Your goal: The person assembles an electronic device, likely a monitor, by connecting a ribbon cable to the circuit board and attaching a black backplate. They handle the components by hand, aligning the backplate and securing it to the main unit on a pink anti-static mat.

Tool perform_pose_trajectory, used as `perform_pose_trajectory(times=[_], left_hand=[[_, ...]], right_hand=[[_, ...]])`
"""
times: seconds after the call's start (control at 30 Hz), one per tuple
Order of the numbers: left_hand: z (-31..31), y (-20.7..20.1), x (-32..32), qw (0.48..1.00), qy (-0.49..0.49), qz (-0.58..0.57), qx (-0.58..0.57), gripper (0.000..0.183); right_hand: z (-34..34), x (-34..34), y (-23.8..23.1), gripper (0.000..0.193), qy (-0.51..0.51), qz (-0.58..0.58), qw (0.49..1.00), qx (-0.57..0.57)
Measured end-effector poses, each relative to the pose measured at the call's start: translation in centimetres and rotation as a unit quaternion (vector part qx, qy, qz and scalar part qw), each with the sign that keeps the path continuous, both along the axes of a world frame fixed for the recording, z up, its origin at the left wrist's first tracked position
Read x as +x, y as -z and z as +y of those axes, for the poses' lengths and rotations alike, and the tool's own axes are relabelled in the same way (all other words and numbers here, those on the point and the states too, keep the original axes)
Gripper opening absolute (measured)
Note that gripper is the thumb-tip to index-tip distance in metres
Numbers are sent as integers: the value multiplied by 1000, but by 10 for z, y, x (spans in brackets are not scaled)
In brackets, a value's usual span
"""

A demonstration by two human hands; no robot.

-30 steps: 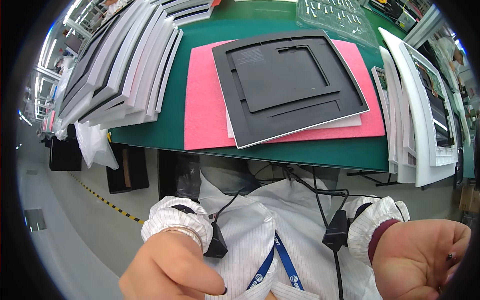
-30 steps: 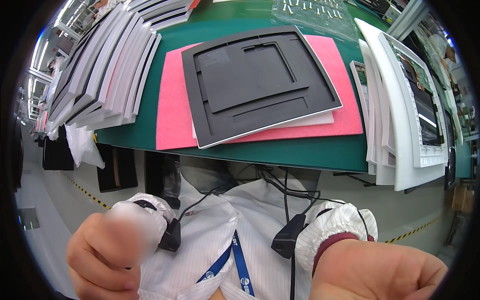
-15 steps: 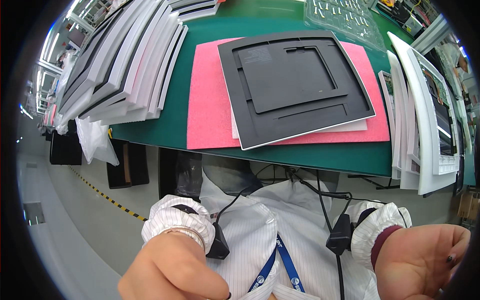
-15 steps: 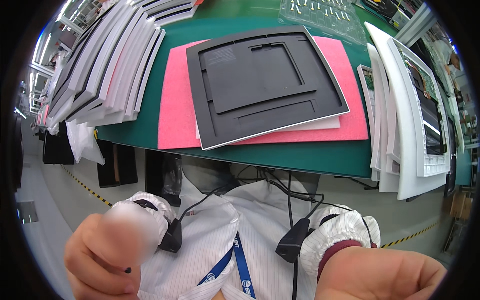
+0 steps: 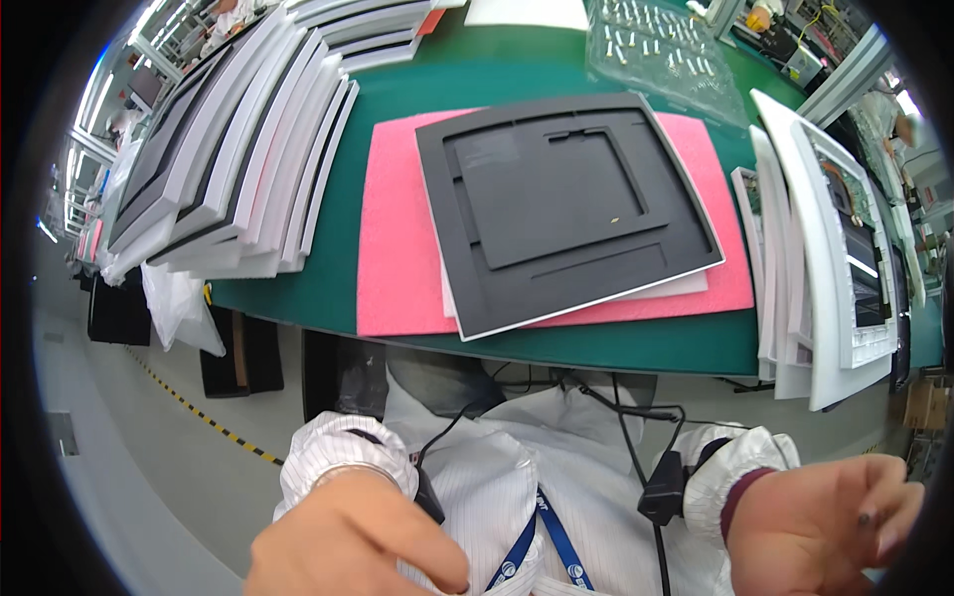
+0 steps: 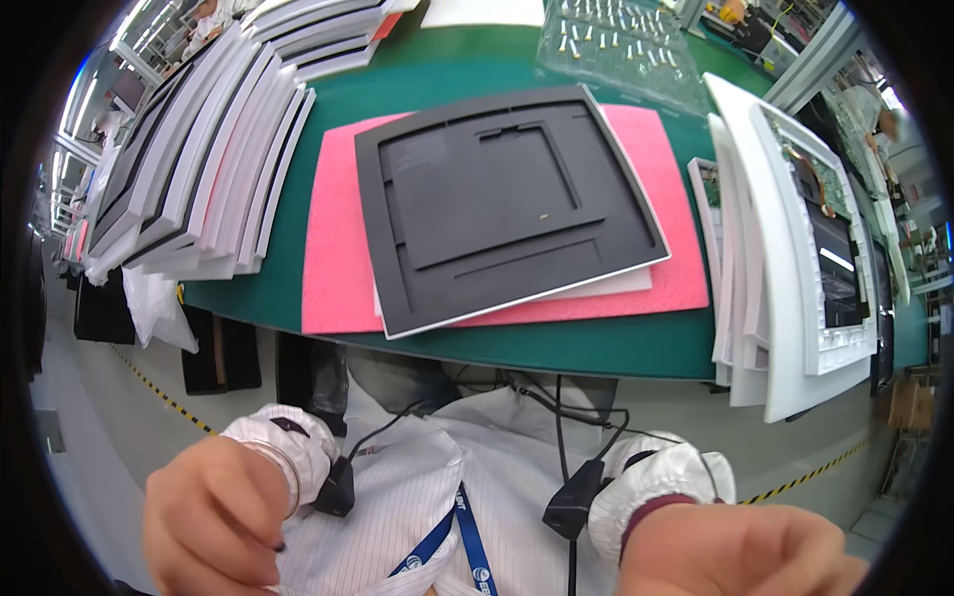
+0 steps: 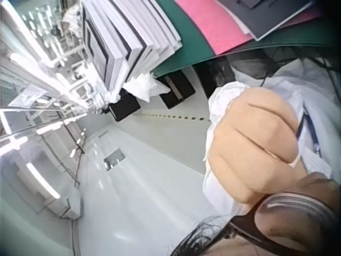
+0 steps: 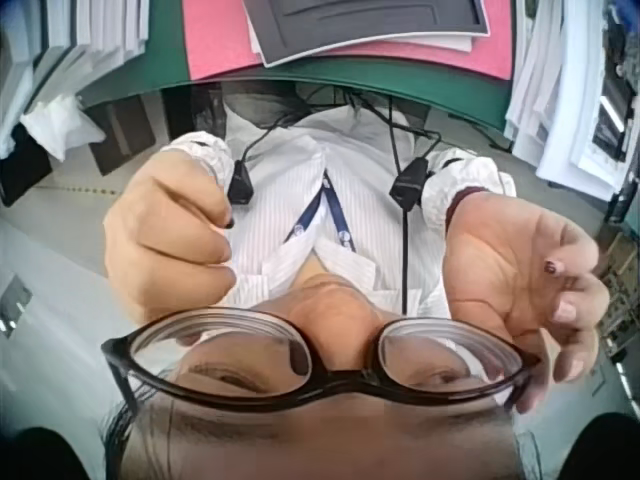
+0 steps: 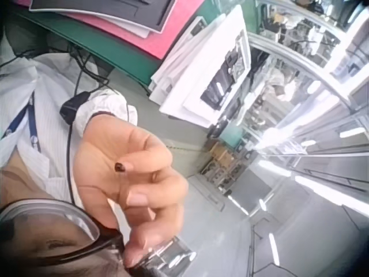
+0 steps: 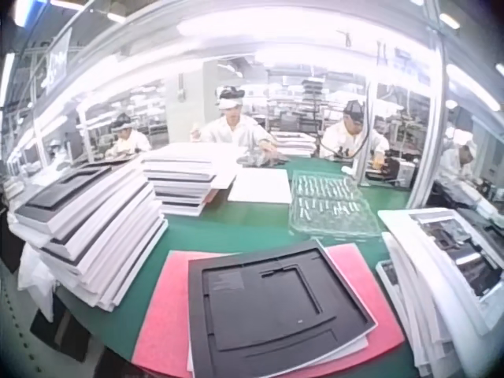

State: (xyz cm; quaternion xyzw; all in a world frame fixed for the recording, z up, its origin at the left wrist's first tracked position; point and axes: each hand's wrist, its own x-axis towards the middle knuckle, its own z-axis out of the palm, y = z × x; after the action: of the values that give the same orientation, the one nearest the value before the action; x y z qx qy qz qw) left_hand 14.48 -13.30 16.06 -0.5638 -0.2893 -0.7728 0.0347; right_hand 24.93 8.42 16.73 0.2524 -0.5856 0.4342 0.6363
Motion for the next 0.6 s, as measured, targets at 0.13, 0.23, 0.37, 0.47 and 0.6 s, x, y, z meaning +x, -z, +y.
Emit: perform_pose_trajectory(times=[0.13, 0.23, 0.37, 0.47, 0.6], left_hand=[[-15, 18, 6, 958, -107, -251, -83, 16], [2, 90, -59, 844, -325, -291, -311, 35], [-6, 161, -80, 798, -288, -329, -415, 55], [8, 161, -76, 792, -326, -272, -440, 62], [11, 153, -75, 795, -299, -296, -437, 65]], right_hand=[[21, -39, 46, 38, 126, -212, 969, 13], [69, -78, 103, 45, 225, -408, 882, -65], [104, -103, 175, 49, 208, -491, 841, -93], [100, -100, 173, 42, 220, -488, 842, -64], [97, -92, 168, 30, 218, -476, 844, -116]])
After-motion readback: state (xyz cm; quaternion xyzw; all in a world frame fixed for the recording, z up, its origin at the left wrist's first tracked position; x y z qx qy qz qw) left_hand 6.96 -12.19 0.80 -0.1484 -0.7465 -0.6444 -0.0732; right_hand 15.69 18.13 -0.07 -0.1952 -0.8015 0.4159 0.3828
